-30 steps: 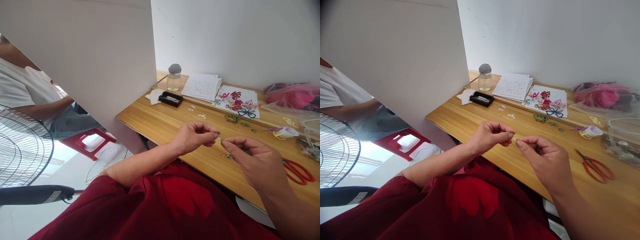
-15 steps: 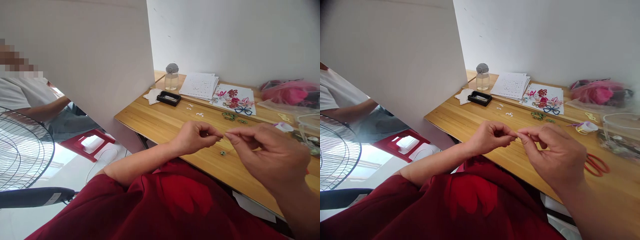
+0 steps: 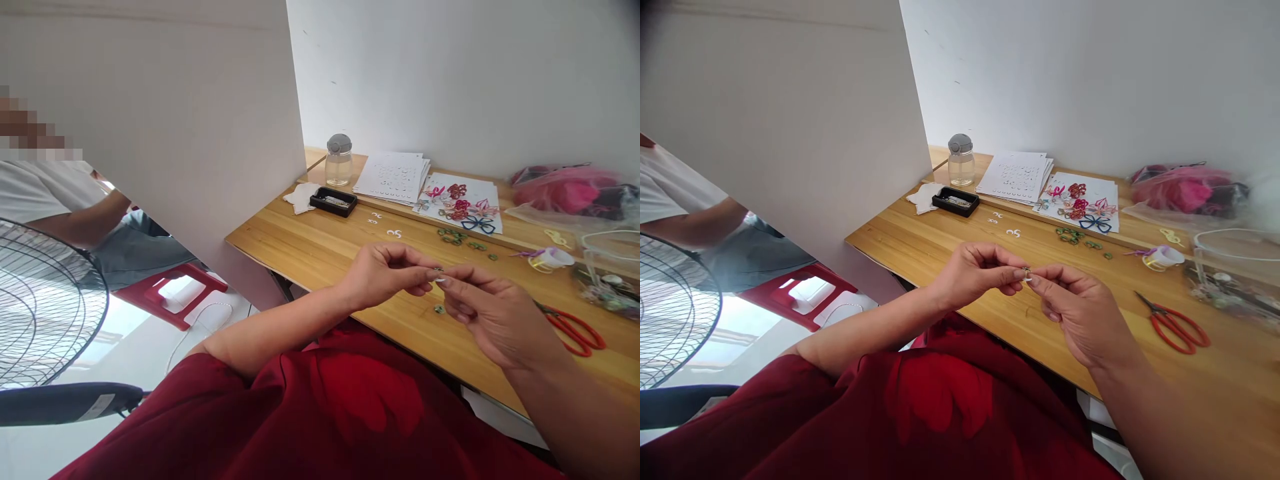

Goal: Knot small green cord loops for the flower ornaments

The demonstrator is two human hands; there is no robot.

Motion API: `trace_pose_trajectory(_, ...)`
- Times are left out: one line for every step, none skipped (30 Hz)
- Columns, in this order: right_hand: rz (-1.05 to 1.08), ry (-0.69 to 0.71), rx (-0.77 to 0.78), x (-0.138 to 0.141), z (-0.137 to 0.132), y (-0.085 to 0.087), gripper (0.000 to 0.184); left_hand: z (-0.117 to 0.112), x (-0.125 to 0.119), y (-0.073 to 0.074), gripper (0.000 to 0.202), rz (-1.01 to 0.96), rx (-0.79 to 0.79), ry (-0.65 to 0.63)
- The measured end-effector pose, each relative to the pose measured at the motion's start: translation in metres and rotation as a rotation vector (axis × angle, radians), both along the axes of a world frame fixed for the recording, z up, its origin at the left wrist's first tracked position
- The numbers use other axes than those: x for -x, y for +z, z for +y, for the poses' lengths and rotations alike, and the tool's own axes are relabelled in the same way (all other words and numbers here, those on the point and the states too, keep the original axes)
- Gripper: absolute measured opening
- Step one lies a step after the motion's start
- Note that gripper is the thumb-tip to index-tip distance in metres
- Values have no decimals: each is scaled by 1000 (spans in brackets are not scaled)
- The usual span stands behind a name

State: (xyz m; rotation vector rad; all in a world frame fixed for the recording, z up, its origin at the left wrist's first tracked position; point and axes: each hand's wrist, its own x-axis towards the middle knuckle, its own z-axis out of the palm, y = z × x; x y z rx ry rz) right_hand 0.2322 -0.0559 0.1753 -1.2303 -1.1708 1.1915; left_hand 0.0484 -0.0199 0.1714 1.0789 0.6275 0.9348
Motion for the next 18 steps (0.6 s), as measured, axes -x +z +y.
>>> trace_pose_trajectory(3, 3, 4, 0, -2, 0, 45, 0, -1, 0, 54, -6, 2, 6)
trace_pose_trajectory(1, 3, 1, 0, -4, -1, 45, 1, -2, -1, 53, -10, 4, 11)
trace_pose_trajectory(-9, -2, -11, -1, -5, -2, 43, 1, -2, -1, 51, -13, 4, 18)
trace_pose_trajectory(-26, -12, -31, -2, -6, -4, 41, 1, -2, -1, 49, -12, 4, 27)
trace_pose_trajectory(-51, -26, -57, -4, -7, -7, 38, 1, -2, -1, 47, -6, 4, 38)
trace_pose_trajectory(-83, -45, -88, -5, -7, -9, 35, 1, -2, 0, 45, 4, 5, 49)
trace_pose_trajectory(-124, -64, -122, -7, -7, -11, 32, 0, -2, 1, 43, 16, 6, 60)
trace_pose_trajectory(-173, -84, -157, -8, -8, -13, 28, 0, -2, 1, 41, 29, 8, 71)
trace_pose_trajectory(-229, -103, -194, -8, -9, -15, 25, 0, -2, 2, 39, 39, 10, 84)
trace_pose_trajectory(-295, -122, -231, -8, -10, -16, 21, -1, -2, 2, 38, 47, 12, 96)
trace_pose_trajectory(-369, -140, -269, -7, -12, -16, 18, -1, -2, 2, 36, 53, 13, 107)
trace_pose_trajectory(-446, -161, -316, -6, -14, -17, 14, -1, -3, 2, 34, 60, 14, 118)
trace_pose_trajectory(-526, -184, -372, -4, -17, -17, 11, 0, -3, 2, 32, 69, 14, 126)
trace_pose_trajectory(-605, -205, -441, -3, -19, -17, 8, 0, -4, 1, 30, 81, 10, 134)
trace_pose_trajectory(-680, -219, -522, -2, -21, -17, 6, 0, -5, -1, 27, 99, -4, 143)
trace_pose_trajectory(-750, -222, -611, -1, -23, -16, 3, 1, -6, -2, 23, 122, -30, 155)
trace_pose_trajectory(-814, -213, -699, 0, -24, -15, 3, 1, -6, -4, 20, 152, -69, 168)
trace_pose_trajectory(-868, -199, -774, 0, -24, -12, 4, 1, -6, -6, 17, 185, -115, 175)
